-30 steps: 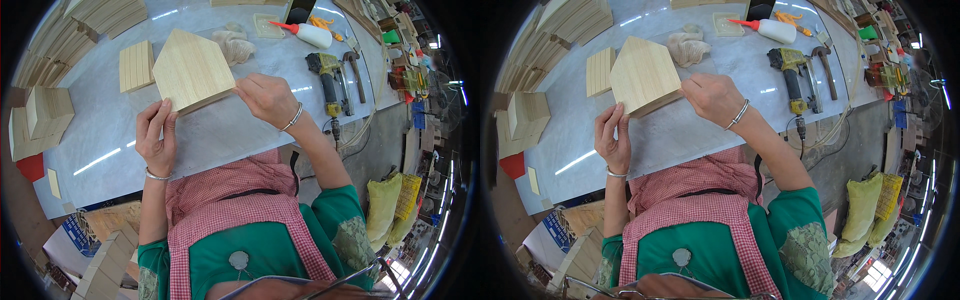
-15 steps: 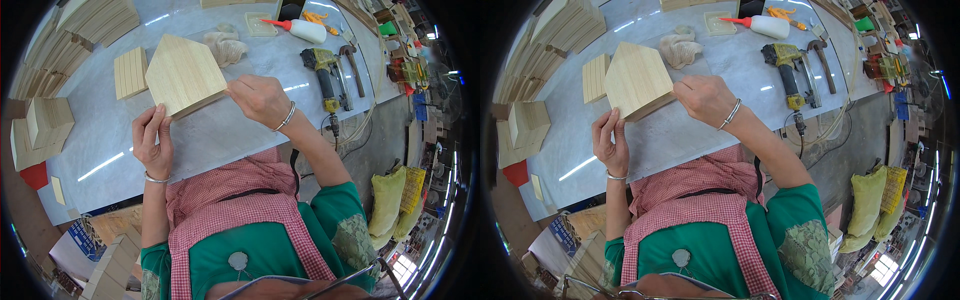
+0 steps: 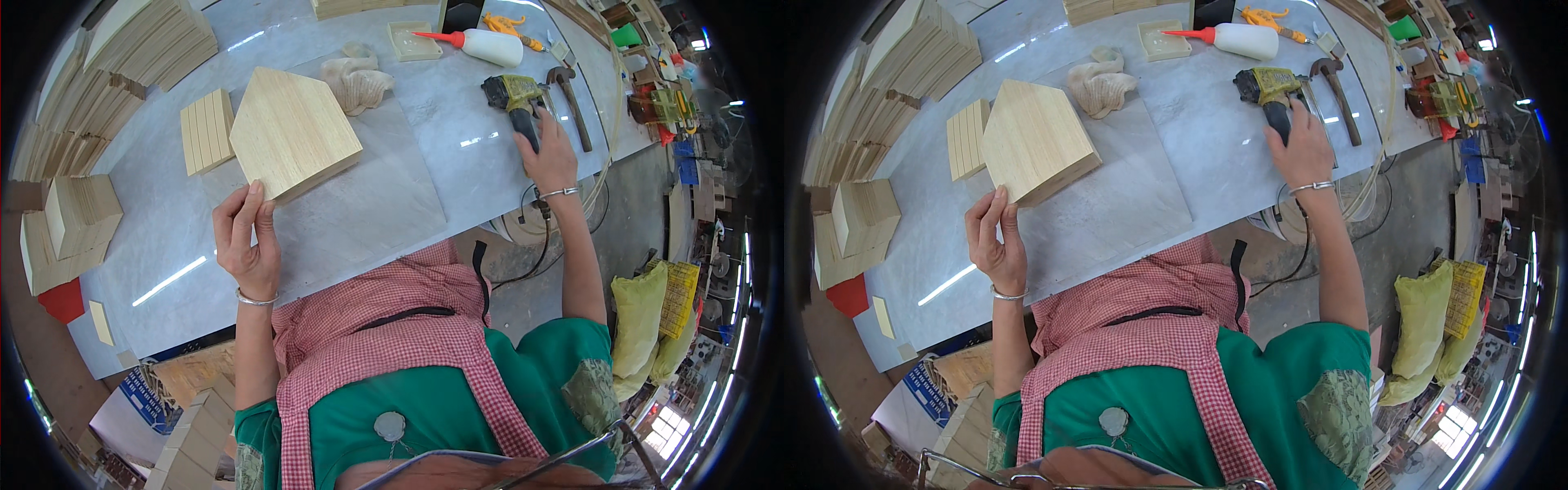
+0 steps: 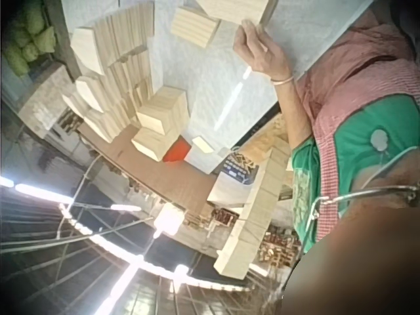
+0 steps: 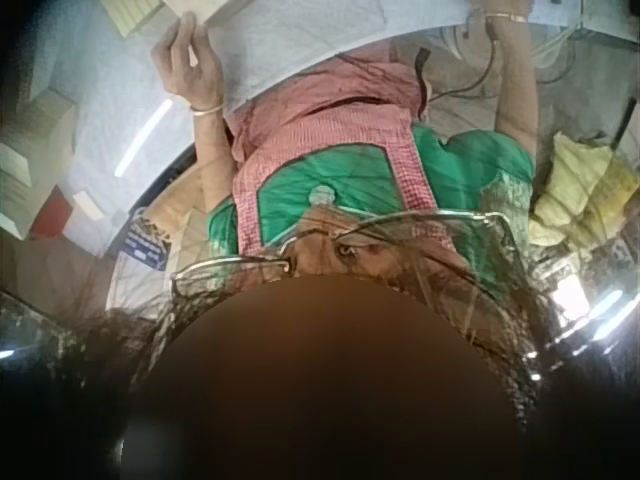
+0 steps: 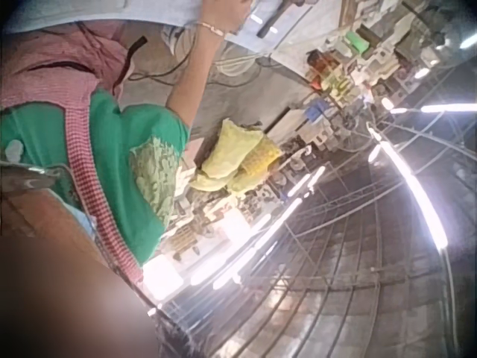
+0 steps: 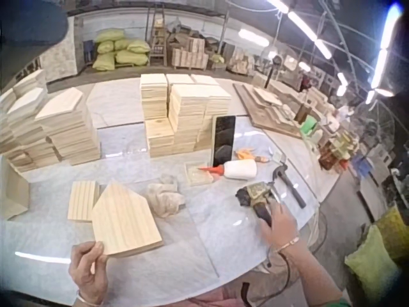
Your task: Assembling and gluing wooden panels to form a small house-shaped structure using a nail gun and glue.
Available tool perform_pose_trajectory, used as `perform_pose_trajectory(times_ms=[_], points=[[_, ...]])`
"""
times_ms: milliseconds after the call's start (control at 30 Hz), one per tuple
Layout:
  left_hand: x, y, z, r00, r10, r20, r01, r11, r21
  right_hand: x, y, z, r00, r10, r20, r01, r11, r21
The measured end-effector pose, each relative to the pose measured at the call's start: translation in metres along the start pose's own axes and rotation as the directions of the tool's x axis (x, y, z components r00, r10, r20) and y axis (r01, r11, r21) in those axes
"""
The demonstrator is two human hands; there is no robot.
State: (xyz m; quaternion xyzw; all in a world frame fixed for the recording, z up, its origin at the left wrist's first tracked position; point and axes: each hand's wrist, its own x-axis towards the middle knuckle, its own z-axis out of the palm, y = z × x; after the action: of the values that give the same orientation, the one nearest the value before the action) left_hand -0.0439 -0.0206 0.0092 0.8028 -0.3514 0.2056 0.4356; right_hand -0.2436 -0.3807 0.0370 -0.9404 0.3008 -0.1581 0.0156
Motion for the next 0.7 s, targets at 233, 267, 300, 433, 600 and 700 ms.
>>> perform_pose_trajectory(times_ms=[233,267,300,433,600,700], points=[[0.002,0.004,-0.001,1.000,-0.023,-0.008,0.022,0.999,-0.040,0.003,0.008,0.024,0.918,0.312,0.243,-0.276,0.946,-0.172],[0.002,0.004,-0.001,1.000,-0.029,-0.011,0.029,0.998,-0.053,0.008,0.007,0.025,0.923,0.305,0.236,-0.268,0.947,-0.178],[0.001,0.004,-0.001,0.999,-0.033,-0.023,0.032,0.998,-0.058,0.012,0.005,0.025,0.911,0.324,0.254,-0.289,0.943,-0.166],[0.003,0.002,0.002,0.999,-0.002,-0.041,-0.001,0.997,-0.077,0.029,0.003,0.003,0.874,0.349,0.337,-0.317,0.937,-0.148],[0.001,0.001,0.000,0.998,0.034,-0.054,-0.038,0.996,-0.084,0.026,-0.045,-0.081,0.821,0.182,0.541,-0.411,0.846,0.340],[0.002,0.002,0.000,0.999,-0.019,-0.036,0.015,0.995,-0.100,0.018,-0.102,-0.125,0.765,0.110,0.634,-0.543,0.641,0.543]])
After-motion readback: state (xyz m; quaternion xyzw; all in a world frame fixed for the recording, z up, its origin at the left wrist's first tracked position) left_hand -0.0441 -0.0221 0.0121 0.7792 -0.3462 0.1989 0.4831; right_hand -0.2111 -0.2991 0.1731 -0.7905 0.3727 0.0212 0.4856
